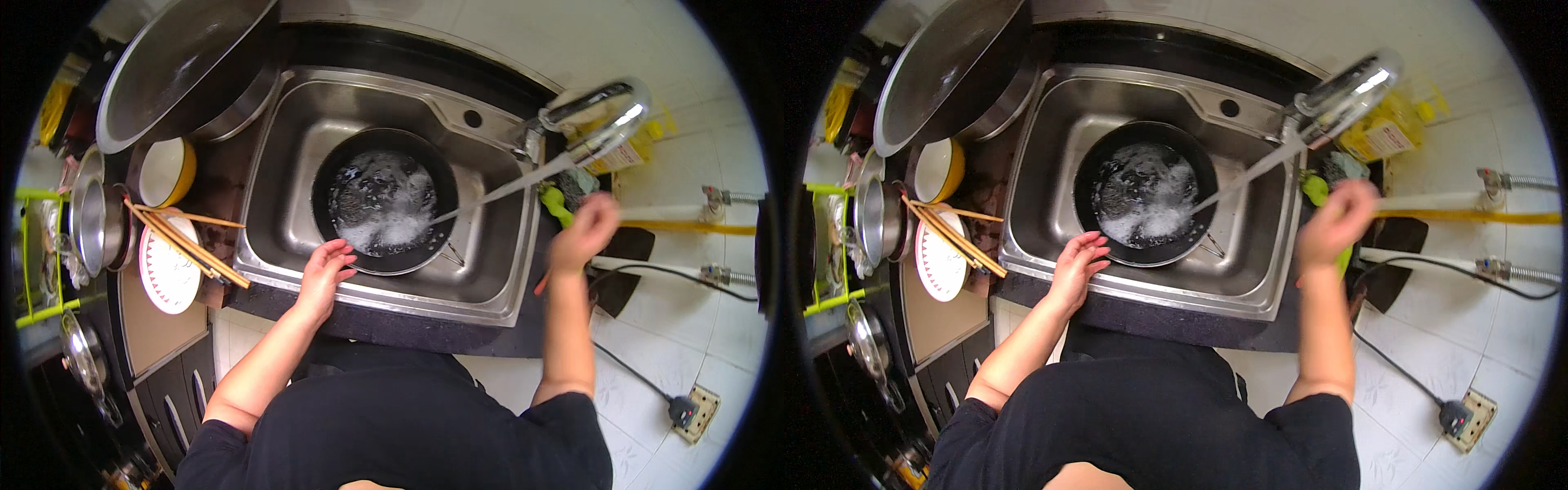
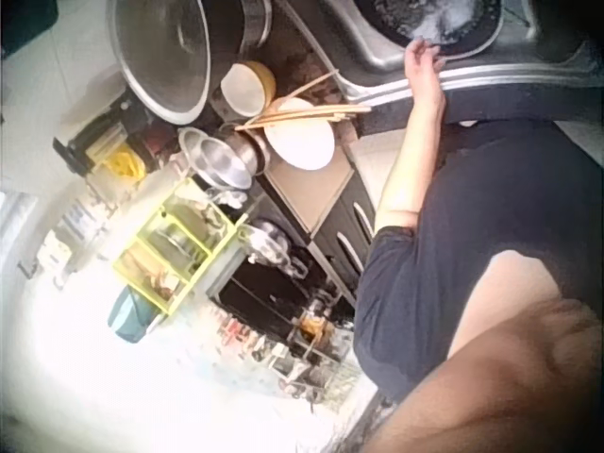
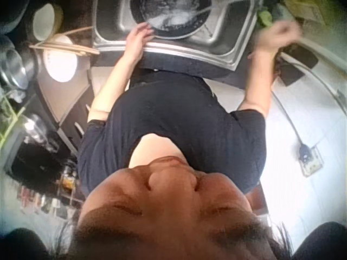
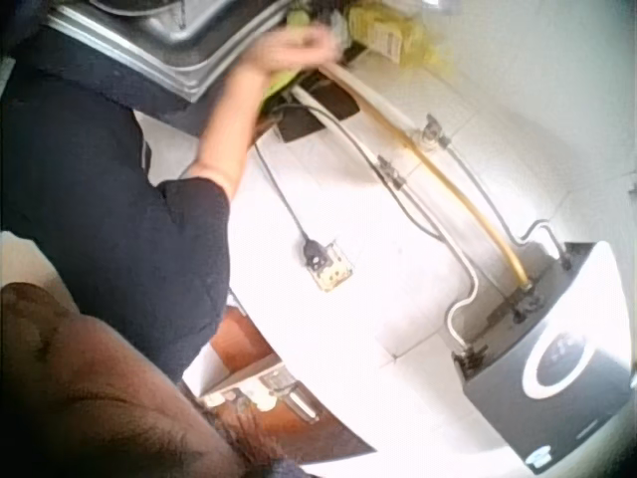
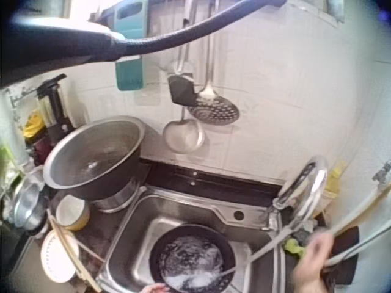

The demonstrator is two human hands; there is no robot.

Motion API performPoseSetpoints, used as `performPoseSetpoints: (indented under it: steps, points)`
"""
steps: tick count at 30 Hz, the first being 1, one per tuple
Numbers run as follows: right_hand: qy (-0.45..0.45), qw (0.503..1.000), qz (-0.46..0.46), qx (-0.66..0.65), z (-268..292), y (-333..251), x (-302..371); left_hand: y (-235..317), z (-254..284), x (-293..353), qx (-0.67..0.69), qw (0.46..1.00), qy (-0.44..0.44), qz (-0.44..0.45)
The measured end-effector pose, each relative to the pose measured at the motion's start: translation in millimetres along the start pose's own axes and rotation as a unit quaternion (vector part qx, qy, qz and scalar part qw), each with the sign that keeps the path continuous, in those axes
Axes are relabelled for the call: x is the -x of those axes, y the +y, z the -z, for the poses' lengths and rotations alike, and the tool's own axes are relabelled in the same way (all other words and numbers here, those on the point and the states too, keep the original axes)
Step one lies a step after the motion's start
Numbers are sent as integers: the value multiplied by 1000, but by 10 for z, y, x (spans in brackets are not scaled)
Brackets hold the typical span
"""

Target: The person washes a stack of dishes in a kitchen sink. They rinse and scrub a metal bowl, a small bowl, a plate, and chopsticks using a sponge and dish soap, then place the cleaned items on the counter.

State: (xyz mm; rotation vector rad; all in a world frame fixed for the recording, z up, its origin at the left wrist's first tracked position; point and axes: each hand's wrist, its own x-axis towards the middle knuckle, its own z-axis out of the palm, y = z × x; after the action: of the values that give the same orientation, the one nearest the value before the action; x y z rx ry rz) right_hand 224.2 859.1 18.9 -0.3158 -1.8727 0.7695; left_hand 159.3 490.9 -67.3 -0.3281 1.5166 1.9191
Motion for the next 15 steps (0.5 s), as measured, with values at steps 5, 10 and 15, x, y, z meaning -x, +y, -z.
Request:
performPoseSetpoints:
  steps: [5, 10, 15]
  points:
    - [-514, 849, -93, -77, -1234, -576, 1595, 92, -48, 54, -2, 999, -35, 2]
    - [-634, 756, -52, 156, -2432, -338, 2228, 212, 148, 442, -46, 986, -147, -64]
    - [-634, 716, 88, 278, -2508, 152, 2227, 824, 609, 868, -196, 927, -49, -316]
